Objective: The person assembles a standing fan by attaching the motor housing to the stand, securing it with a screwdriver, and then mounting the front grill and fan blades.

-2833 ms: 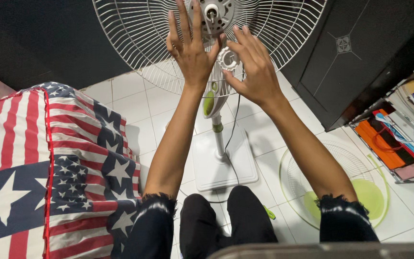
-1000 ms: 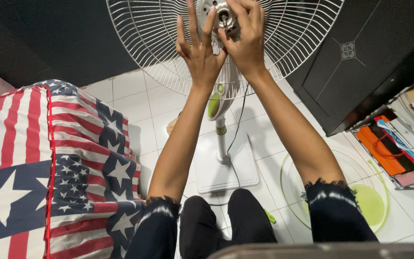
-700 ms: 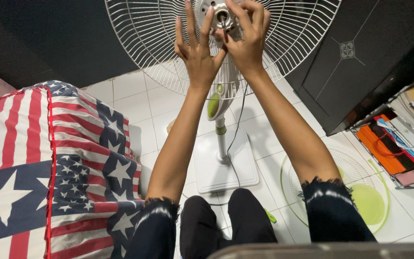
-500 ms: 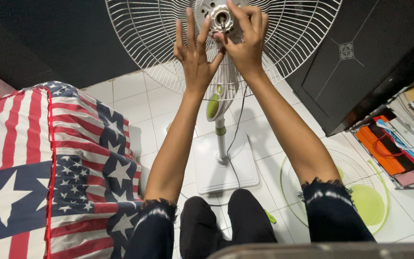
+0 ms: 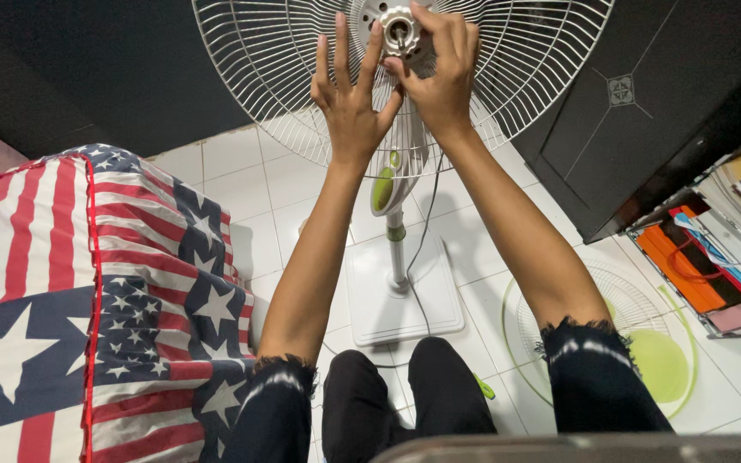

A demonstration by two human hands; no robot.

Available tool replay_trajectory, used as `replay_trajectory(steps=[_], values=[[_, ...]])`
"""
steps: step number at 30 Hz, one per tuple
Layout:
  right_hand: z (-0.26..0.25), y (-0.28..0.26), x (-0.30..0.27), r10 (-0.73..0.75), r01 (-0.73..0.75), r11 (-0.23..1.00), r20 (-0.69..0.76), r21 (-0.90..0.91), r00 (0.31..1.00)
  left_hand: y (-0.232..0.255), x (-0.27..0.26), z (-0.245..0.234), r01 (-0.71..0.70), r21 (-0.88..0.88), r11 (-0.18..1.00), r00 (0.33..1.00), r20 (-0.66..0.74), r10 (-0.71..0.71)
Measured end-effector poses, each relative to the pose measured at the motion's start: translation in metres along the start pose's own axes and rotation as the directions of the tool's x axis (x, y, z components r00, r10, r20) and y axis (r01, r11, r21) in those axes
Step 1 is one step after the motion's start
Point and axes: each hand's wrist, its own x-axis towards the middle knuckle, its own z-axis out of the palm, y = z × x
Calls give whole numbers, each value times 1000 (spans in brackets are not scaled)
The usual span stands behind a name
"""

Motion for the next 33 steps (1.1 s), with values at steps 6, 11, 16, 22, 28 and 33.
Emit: replay_trajectory(steps=[6, 11, 16, 22, 28, 33], values=[[-3, 0, -6, 7, -7, 1000, 27, 24, 1000, 2, 1, -8, -18, 32, 999, 1000, 22, 17], [1, -3, -2, 17, -17, 1000, -17, 7, 1000, 6, 6, -10, -1, 22, 1000, 1000, 30, 0], [3, -16, 4, 111, -115, 989, -43, -98, 993, 11, 7, -13, 13, 2, 1000, 1000, 23, -13], [-4, -16, 1, 112, -112, 994, 15, -17, 994, 11, 6, -16, 21, 3, 1000, 999, 47, -21], [-10, -4, -3, -29, 26, 999, 88, 43, 996, 10, 7, -18, -1, 12, 1000, 999, 46, 1], [-10, -2, -1, 12, -13, 1000, 109, 7, 994, 9, 7, -19, -13, 3, 1000, 998, 62, 12]])
